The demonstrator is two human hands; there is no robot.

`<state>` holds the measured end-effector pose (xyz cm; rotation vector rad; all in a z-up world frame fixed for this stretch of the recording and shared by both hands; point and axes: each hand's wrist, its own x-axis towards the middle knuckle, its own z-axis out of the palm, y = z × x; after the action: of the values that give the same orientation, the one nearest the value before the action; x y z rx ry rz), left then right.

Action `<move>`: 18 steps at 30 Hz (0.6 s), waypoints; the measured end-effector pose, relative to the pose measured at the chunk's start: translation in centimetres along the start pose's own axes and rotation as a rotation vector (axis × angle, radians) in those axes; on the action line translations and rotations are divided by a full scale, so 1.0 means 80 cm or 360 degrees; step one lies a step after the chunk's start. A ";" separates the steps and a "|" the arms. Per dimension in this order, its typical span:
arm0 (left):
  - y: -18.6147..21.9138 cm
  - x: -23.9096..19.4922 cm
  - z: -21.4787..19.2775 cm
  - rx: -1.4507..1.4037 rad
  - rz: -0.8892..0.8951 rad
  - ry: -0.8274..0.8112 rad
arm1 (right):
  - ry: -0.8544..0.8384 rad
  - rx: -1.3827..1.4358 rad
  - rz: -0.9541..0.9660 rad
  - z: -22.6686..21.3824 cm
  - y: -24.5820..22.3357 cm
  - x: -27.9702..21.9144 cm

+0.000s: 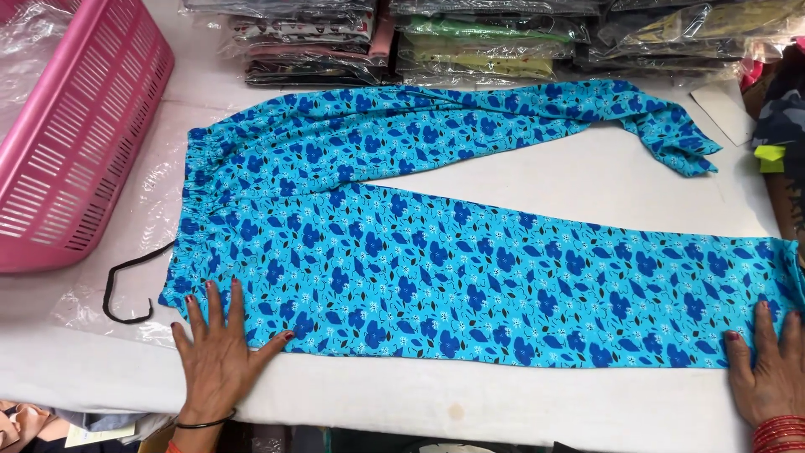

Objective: The person folds a blue patterned garment on a white table, then places it into a clear plastic bag and sets it on a stack of packaged clothes. The person then unfolds and smooths a pink t-shirt on the table.

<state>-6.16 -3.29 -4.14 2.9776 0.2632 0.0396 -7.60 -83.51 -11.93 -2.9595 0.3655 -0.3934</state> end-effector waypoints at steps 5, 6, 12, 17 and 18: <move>0.027 0.033 -0.072 0.0394 -0.0193 -0.0385 | 0.0068 -0.0491 -0.0034 -0.003 0.000 -0.016; 0.039 0.042 -0.093 0.0502 -0.0267 -0.0457 | 0.0089 -0.0836 -0.0052 -0.005 -0.004 -0.014; 0.057 0.154 -0.106 0.0164 0.0259 0.0454 | 0.0056 -0.0730 -0.0082 -0.104 -0.132 0.058; 0.024 0.309 -0.029 -0.0008 0.0549 0.0560 | -0.0125 -0.0322 -0.0230 -0.087 -0.183 0.190; 0.012 0.343 -0.010 -0.0007 0.0587 0.0564 | -0.0158 -0.0093 -0.0282 -0.079 -0.191 0.219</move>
<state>20.99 0.74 -2.83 2.9532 -0.2515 0.6090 10.50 -73.91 0.79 -3.0642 0.1057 -0.2572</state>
